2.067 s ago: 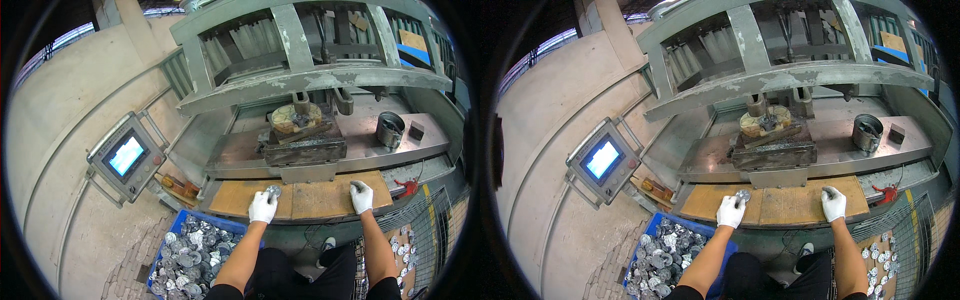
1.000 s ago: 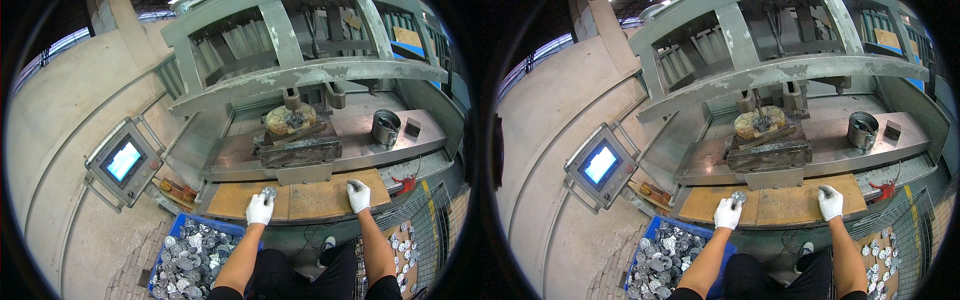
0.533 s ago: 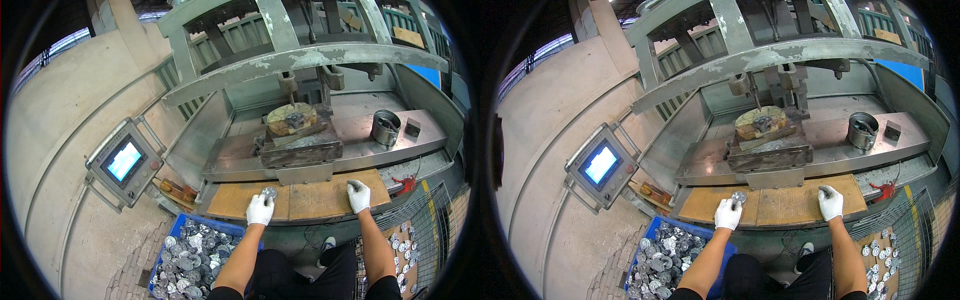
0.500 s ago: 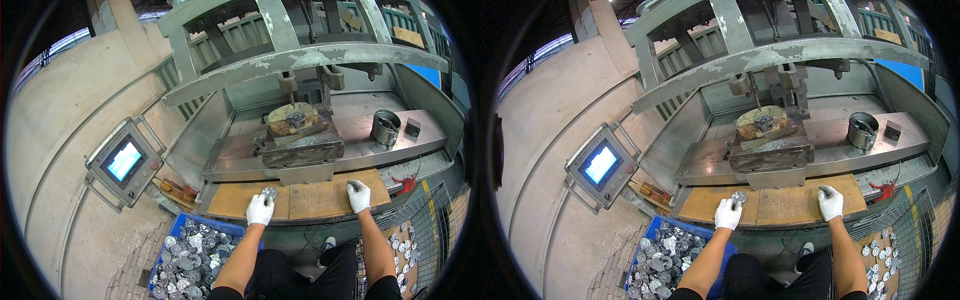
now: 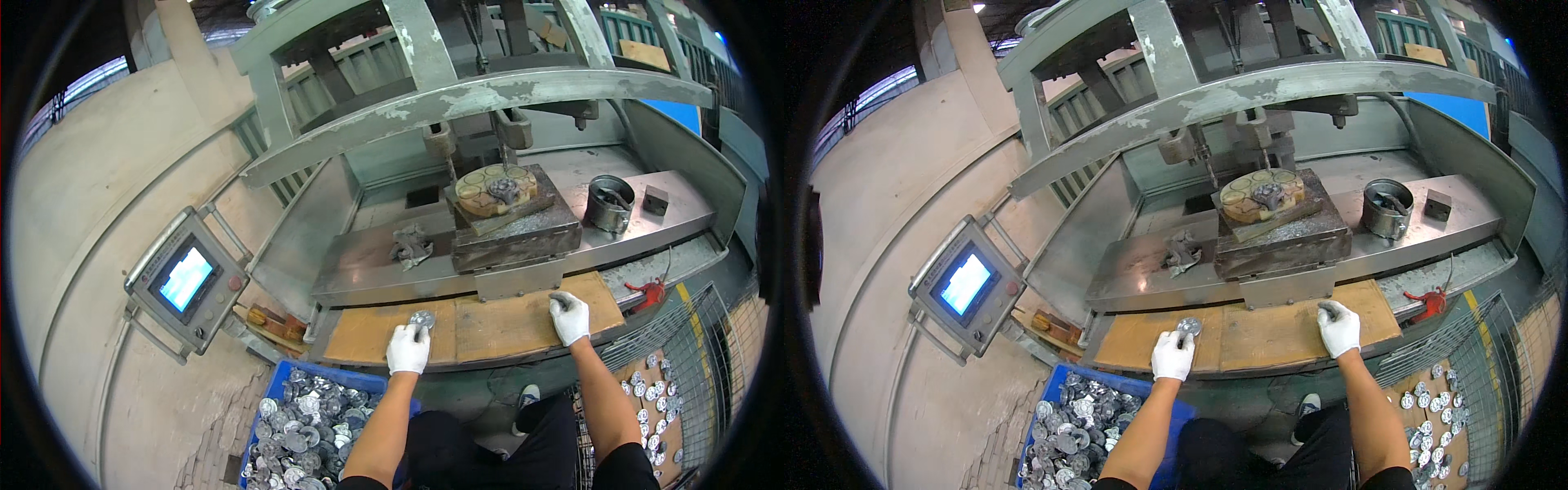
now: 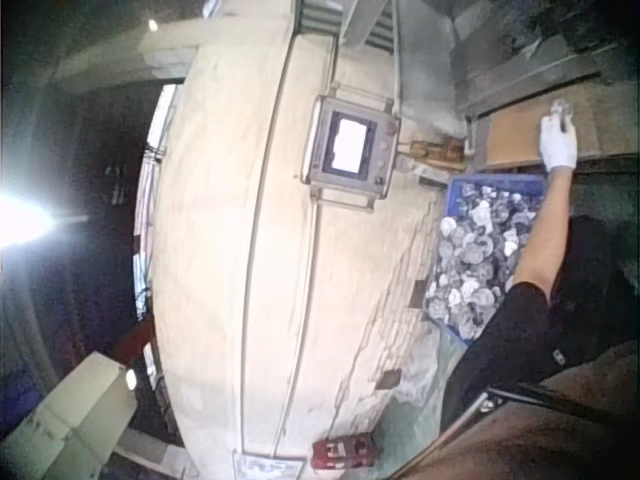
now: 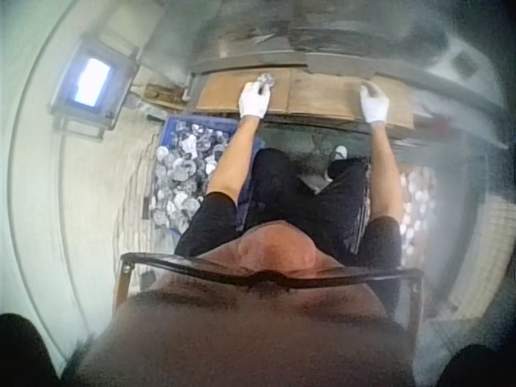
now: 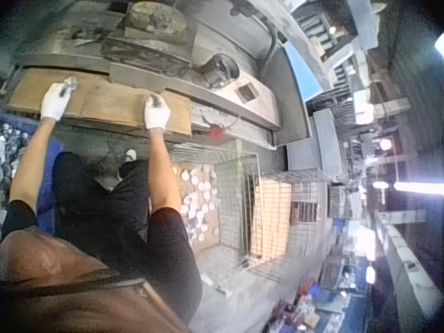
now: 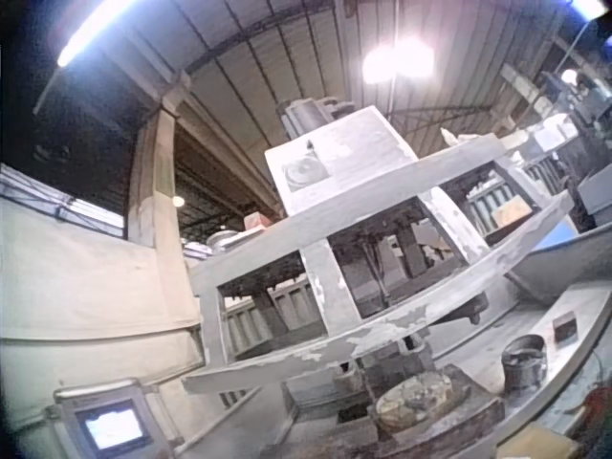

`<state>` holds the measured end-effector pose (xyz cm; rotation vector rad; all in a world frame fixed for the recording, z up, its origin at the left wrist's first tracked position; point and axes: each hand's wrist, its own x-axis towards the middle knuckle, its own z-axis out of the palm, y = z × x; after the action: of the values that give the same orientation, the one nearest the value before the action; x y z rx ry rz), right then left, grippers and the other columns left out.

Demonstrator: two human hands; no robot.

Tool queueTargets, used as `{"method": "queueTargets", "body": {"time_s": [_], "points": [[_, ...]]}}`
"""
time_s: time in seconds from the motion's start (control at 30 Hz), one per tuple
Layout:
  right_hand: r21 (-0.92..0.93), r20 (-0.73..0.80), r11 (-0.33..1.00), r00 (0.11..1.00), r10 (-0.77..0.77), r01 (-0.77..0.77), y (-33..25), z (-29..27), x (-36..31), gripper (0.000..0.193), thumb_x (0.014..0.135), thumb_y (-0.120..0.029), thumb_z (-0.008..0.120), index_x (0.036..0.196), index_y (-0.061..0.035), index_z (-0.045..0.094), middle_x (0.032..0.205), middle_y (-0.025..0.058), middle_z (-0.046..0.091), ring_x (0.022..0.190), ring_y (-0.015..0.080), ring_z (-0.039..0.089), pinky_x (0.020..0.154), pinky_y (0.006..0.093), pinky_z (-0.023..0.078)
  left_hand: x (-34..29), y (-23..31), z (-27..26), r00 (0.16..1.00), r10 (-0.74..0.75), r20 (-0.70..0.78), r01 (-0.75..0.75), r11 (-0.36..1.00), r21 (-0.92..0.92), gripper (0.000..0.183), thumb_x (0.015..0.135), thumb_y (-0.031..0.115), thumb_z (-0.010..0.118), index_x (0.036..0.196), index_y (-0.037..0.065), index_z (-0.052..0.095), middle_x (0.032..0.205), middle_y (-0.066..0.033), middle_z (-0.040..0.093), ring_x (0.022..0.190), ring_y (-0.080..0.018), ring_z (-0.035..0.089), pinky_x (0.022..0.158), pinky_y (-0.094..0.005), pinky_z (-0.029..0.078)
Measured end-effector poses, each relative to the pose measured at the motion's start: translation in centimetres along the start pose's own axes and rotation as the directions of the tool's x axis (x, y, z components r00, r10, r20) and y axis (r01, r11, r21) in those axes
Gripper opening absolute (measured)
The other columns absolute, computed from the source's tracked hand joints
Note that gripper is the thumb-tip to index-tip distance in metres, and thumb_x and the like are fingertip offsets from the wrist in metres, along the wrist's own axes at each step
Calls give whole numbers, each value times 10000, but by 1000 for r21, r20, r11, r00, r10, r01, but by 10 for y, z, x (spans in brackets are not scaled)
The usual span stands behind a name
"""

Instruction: The person operates an industrial press by placing metal parts onto the machine fixture by hand, running the machine, and removing and sorting the processed pieces into storage containers.

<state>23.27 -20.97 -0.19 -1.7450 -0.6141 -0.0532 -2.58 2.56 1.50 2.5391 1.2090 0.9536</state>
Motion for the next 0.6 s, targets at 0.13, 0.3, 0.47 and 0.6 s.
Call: {"method": "queueTargets", "body": {"time_s": [0.13, 0.3, 0.47, 0.6], "points": [[15, -9, 1000, 1000, -11, 11, 1, 2, 1, 171, 859, -68, 642, 983, 24, 716, 873, 136, 737, 785, 158, 705, 744, 272, 544, 0, 0, 0, 1000, -6, -10, 6, 999, -31, 244, 868, 324, 653, 874, 84, 697, 878, -149, 635, 821, -356, 641, 742, -456, 518], [42, -5, 999, 1000, -1, 2, 0, 2, 0, 162, 858, -63, 643, 972, 24, 719, 854, 134, 735, 776, 151, 705, 724, 266, 542, 0, -4, 1, 1000, 10, -20, -10, 999, -30, 229, 868, 332, 651, 889, 113, 715, 887, -152, 637, 825, -361, 644, 731, -467, 524], [-5, -33, 1000, 999, -24, 24, -1, 3, 0, 151, 859, -58, 642, 957, 27, 721, 836, 127, 734, 755, 153, 705, 711, 267, 542, 0, -7, 2, 999, 11, -44, -13, 999, -44, 227, 864, 334, 660, 895, 117, 719, 891, -145, 642, 829, -358, 644, 730, -467, 523], [24, -21, 999, 999, -42, 43, 0, 3, 0, 152, 859, -55, 642, 960, 26, 720, 843, 126, 736, 760, 149, 704, 714, 266, 542, 0, -6, 3, 999, 15, -48, -17, 999, -41, 227, 861, 333, 664, 887, 115, 722, 893, -143, 644, 829, -358, 644, 732, -467, 524]]}}
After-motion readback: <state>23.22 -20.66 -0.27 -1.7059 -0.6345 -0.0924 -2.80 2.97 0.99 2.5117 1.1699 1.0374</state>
